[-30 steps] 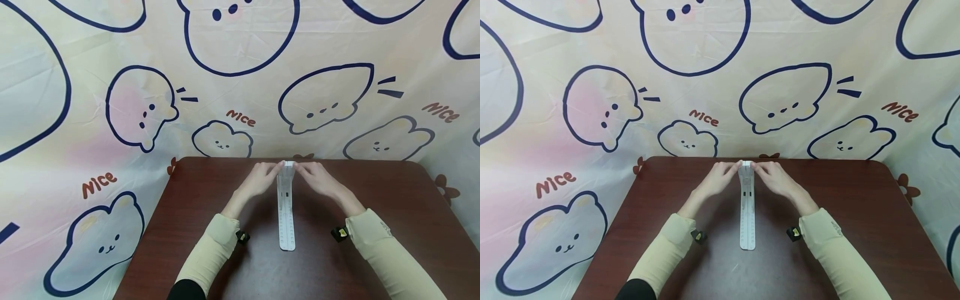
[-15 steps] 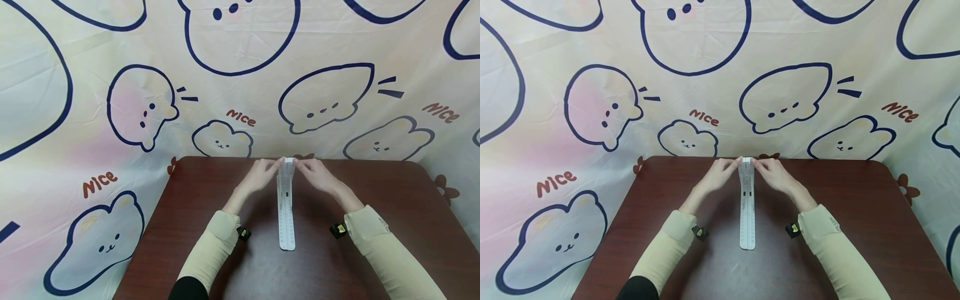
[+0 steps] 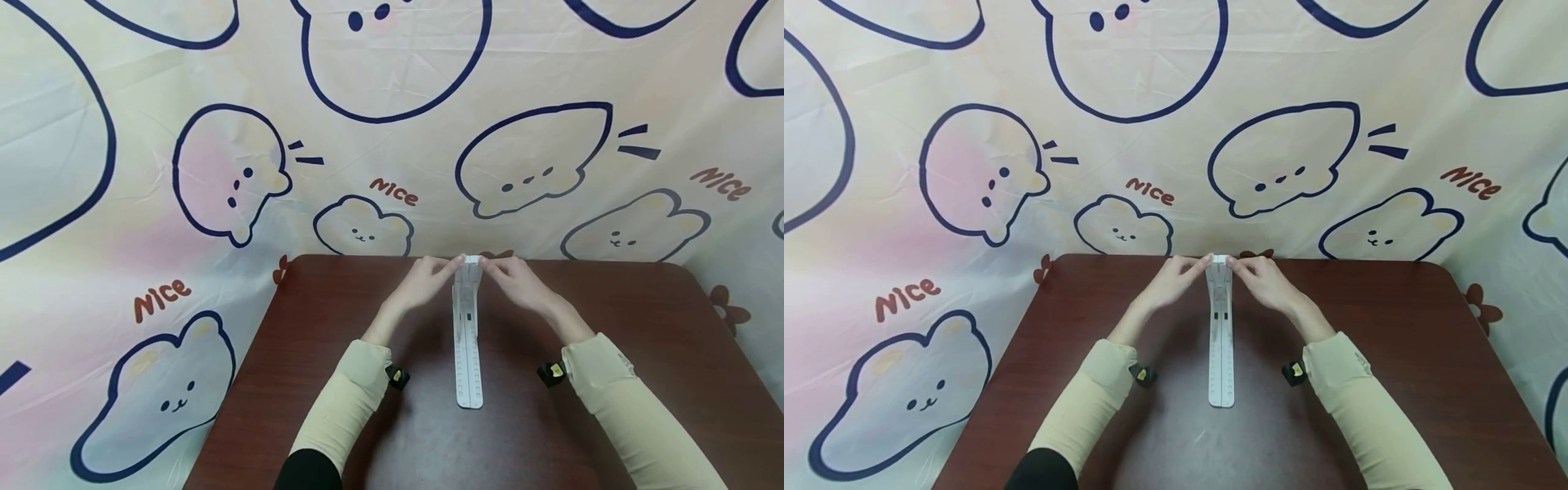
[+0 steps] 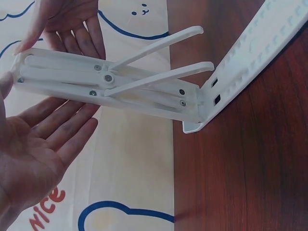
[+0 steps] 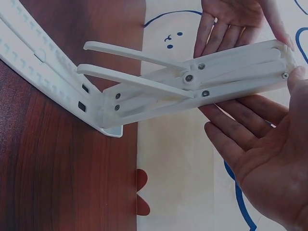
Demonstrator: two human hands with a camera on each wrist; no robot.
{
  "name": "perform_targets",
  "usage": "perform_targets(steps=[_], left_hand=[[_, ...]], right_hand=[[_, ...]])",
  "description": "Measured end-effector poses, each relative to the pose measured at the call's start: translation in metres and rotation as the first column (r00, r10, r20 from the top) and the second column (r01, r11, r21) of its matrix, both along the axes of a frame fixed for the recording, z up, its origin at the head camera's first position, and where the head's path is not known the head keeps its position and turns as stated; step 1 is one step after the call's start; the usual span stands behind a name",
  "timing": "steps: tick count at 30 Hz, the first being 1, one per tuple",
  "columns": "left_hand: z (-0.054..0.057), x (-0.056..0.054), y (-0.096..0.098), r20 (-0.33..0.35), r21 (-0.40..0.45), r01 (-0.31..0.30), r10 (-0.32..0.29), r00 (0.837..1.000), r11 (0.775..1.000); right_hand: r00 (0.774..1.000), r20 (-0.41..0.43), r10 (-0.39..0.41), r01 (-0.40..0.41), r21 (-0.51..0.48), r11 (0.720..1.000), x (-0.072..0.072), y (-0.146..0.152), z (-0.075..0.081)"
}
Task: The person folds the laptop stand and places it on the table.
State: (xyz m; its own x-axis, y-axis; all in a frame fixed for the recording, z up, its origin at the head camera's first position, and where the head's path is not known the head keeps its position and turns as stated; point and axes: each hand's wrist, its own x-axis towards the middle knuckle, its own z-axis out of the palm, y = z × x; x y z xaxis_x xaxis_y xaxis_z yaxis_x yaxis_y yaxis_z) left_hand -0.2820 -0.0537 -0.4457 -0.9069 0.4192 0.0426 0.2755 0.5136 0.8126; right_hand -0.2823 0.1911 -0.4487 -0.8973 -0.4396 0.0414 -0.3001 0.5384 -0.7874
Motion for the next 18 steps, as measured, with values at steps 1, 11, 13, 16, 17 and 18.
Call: perform_targets(steps=[1,11,13,16,17,18], left_hand=[[-0.0002,0.0003,-0.0004,0.0,0.001,0.001,-0.001,1.0,1.0],[-0.0033,0.0027,0.0,0.027,0.034,-0.022,0.021,0.999,0.999],[-0.0035,0.004,0.0005,0.038,0.044,-0.031,0.029,0.999,0.999],[-0.0036,0.0064,0.0001,0.054,0.066,-0.045,0.041,0.998,0.997],[-0.0036,0.007,-0.0004,0.061,0.075,-0.048,0.043,0.997,0.996],[-0.0037,0.0077,-0.0011,0.069,0.083,-0.05,0.044,0.997,0.995]], right_hand=[[1.0,0.002,0.0,0.0,0.001,1.0,0.0004,-0.0002,0.0],[1.0,-0.003,-0.031,0.031,-0.024,0.999,0.0018,-0.0016,-0.0033],[0.999,-0.008,-0.043,0.043,-0.033,0.999,0.0024,-0.0018,-0.0047],[0.998,-0.015,-0.054,0.053,-0.049,0.997,0.0042,-0.0036,-0.0061],[0.998,-0.018,-0.053,0.052,-0.056,0.997,0.0048,-0.0043,-0.0069],[0.998,-0.022,-0.054,0.052,-0.063,0.997,0.0053,-0.0051,-0.0076]])
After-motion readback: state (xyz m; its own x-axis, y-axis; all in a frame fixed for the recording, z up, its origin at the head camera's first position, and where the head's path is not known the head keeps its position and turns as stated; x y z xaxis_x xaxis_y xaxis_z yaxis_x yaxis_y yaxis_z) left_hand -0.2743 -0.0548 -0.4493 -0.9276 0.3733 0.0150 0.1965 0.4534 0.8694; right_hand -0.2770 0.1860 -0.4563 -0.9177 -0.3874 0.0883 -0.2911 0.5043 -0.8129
